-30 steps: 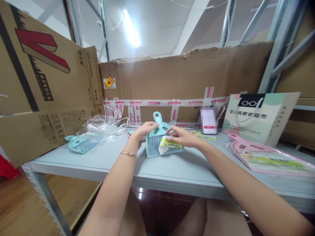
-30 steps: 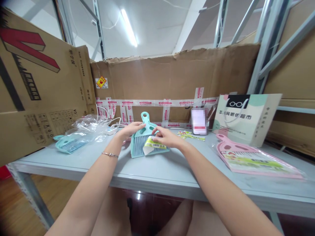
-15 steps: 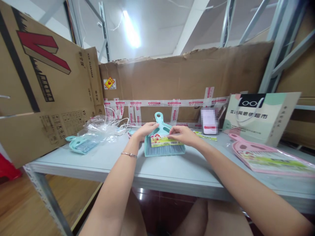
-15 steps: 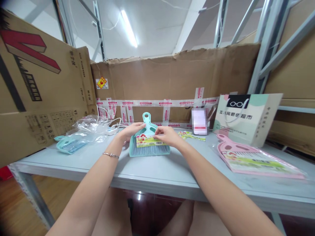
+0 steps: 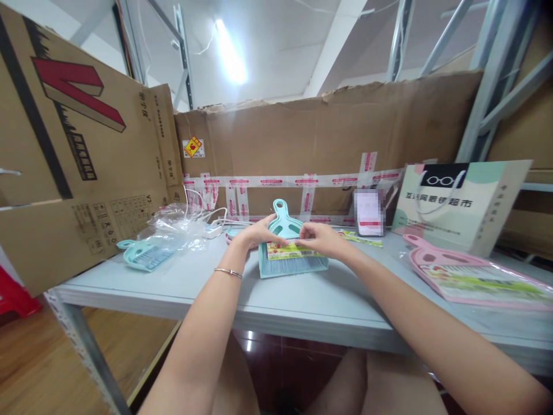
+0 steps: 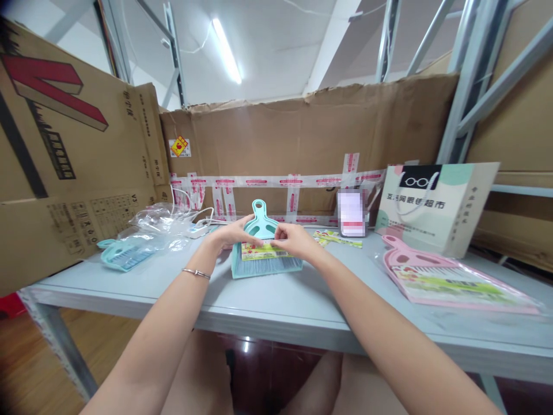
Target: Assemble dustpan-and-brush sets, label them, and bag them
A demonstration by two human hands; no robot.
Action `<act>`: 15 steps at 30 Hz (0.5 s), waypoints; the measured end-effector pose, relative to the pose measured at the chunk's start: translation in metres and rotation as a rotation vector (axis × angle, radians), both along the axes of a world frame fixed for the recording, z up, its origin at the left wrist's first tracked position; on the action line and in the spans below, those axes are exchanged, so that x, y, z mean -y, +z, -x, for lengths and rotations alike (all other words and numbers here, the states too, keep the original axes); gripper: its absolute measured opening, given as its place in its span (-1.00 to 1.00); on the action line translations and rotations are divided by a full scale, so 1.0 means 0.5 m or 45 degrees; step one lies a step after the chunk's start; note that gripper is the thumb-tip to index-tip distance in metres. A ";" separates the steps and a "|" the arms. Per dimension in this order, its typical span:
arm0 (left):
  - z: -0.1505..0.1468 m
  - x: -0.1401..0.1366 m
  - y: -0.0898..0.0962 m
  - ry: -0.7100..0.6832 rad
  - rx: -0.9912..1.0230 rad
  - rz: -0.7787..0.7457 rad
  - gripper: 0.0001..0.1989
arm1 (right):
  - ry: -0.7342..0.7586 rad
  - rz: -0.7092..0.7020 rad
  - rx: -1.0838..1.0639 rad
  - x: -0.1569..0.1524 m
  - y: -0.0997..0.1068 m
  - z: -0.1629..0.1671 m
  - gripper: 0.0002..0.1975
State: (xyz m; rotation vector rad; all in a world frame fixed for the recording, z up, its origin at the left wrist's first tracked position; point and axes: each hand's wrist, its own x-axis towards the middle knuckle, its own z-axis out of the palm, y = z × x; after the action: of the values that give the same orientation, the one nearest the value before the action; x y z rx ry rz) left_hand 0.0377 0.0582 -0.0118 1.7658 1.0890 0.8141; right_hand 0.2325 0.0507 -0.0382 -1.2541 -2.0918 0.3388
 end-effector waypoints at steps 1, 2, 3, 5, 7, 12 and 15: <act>-0.001 -0.002 -0.001 0.015 -0.013 -0.023 0.16 | -0.003 0.001 0.014 -0.002 -0.001 -0.001 -0.84; -0.002 -0.004 -0.002 0.037 -0.009 -0.037 0.17 | -0.009 -0.010 0.016 -0.005 -0.002 -0.002 -0.83; -0.002 -0.006 -0.002 0.058 0.015 -0.040 0.17 | -0.027 -0.045 -0.011 -0.007 -0.002 -0.003 -0.82; 0.001 -0.009 0.002 0.099 0.124 -0.035 0.16 | -0.146 -0.209 -0.196 -0.010 0.000 -0.005 -0.76; 0.003 -0.009 0.010 0.178 0.300 -0.079 0.11 | -0.360 -0.399 -0.561 -0.010 0.005 -0.003 -0.56; -0.022 -0.007 0.010 0.182 0.700 -0.260 0.01 | -0.043 0.252 -1.391 0.000 0.011 0.020 -0.40; -0.046 -0.011 -0.003 0.091 0.698 -0.320 -0.06 | 0.267 0.594 -1.551 0.007 0.008 0.036 -0.60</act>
State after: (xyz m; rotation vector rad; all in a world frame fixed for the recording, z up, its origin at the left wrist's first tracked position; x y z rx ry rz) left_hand 0.0609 0.0639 -0.0135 1.5635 0.7058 1.4275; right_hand 0.2146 0.0473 -0.0340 -0.6954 -1.0731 1.3448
